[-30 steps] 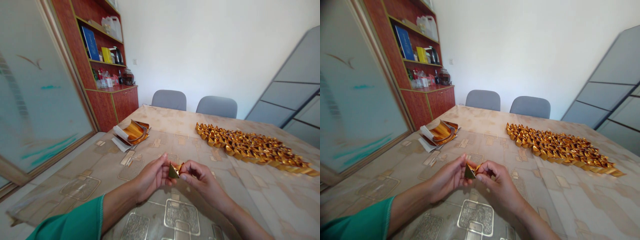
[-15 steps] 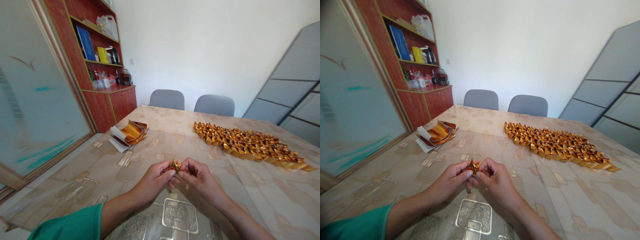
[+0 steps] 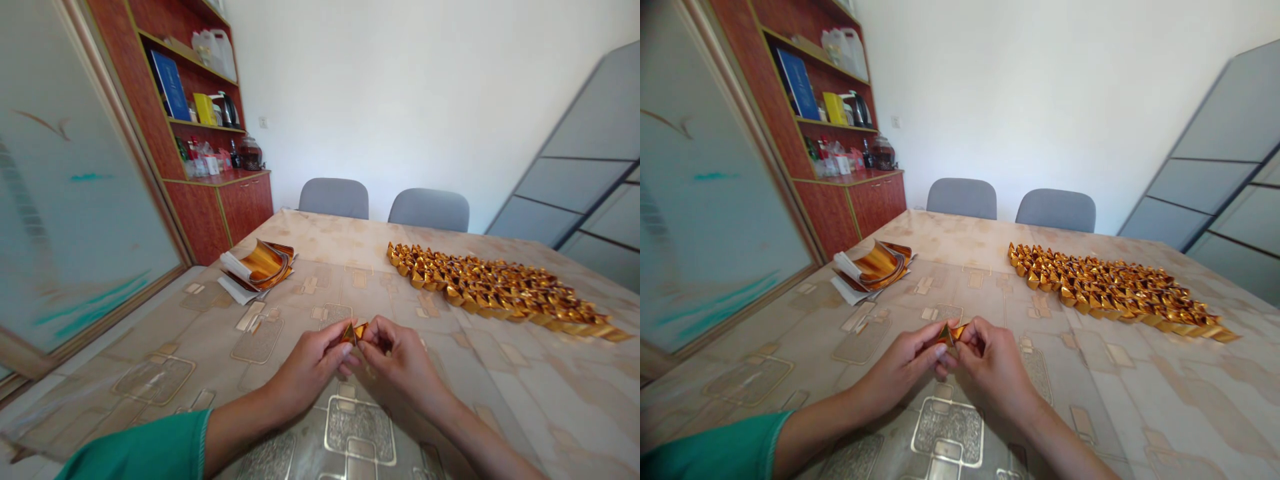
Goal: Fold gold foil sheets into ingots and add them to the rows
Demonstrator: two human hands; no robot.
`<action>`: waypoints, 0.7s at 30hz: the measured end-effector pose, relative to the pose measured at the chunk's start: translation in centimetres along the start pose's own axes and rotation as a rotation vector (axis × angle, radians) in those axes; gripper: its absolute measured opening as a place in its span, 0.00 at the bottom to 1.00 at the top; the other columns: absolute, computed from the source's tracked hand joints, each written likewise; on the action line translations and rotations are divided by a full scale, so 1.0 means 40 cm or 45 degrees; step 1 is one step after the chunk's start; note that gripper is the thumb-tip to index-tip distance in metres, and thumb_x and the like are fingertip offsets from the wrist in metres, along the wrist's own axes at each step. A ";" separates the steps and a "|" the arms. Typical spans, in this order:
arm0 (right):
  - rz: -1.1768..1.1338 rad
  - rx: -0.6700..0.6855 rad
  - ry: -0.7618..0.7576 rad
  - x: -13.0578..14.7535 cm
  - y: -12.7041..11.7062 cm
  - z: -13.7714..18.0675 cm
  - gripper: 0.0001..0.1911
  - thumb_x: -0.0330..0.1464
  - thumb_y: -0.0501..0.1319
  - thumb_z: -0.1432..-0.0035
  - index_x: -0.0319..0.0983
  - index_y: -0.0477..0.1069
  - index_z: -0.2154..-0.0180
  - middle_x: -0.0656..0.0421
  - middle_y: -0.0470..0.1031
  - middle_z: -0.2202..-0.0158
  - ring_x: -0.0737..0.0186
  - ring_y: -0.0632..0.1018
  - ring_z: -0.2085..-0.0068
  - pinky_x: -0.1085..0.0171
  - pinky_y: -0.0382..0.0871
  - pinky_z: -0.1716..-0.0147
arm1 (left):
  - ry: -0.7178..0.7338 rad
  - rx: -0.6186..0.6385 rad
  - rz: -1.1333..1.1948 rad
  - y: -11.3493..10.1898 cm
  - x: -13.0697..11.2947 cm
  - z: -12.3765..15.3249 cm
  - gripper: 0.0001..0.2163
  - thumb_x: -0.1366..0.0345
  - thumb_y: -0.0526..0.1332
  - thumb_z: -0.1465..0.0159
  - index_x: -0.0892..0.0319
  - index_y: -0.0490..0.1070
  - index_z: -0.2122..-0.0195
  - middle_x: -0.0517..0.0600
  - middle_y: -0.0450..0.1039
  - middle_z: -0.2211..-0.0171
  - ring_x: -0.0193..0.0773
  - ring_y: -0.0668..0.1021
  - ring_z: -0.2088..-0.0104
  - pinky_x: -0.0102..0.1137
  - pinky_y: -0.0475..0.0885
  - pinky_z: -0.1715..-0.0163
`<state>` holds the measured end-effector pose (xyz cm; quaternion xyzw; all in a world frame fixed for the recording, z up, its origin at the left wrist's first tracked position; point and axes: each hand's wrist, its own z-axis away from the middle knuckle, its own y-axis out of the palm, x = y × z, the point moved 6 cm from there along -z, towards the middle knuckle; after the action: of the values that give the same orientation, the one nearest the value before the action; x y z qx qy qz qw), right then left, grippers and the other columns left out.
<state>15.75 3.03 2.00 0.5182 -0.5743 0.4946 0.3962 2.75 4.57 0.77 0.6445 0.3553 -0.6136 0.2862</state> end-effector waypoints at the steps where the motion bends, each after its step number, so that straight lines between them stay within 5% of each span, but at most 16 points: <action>1: 0.038 -0.006 0.013 -0.002 0.001 0.001 0.14 0.34 0.66 0.46 0.42 0.63 0.77 0.65 0.66 0.81 0.68 0.65 0.78 0.68 0.55 0.80 | 0.014 -0.001 -0.048 0.000 -0.001 0.000 0.12 0.64 0.56 0.32 0.61 0.73 0.51 0.51 0.76 0.64 0.40 0.78 0.65 0.31 0.73 0.66; 8: 0.312 -0.048 -0.026 -0.010 0.001 -0.002 0.06 0.32 0.61 0.45 0.41 0.65 0.72 0.65 0.67 0.80 0.68 0.66 0.79 0.69 0.56 0.79 | 0.024 0.033 -0.021 0.009 0.018 0.002 0.14 0.61 0.54 0.31 0.62 0.70 0.50 0.52 0.77 0.63 0.41 0.79 0.64 0.35 0.77 0.65; 17: 0.271 0.115 -0.144 0.006 0.008 0.005 0.05 0.33 0.58 0.39 0.41 0.67 0.69 0.61 0.72 0.73 0.65 0.71 0.72 0.66 0.64 0.72 | -0.065 0.014 0.165 0.009 0.035 -0.003 0.15 0.57 0.54 0.31 0.63 0.68 0.51 0.56 0.76 0.60 0.42 0.80 0.64 0.38 0.77 0.64; 21: 0.348 0.050 -0.157 0.015 -0.008 -0.001 0.08 0.33 0.60 0.39 0.40 0.68 0.71 0.64 0.68 0.77 0.67 0.67 0.76 0.67 0.58 0.76 | -0.142 0.033 0.270 0.016 0.051 -0.005 0.17 0.54 0.56 0.32 0.64 0.67 0.52 0.58 0.75 0.58 0.43 0.81 0.64 0.37 0.76 0.64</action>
<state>16.00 2.94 2.65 0.4723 -0.6529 0.5223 0.2790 3.36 4.56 -1.30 0.6470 0.2606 -0.6193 0.3605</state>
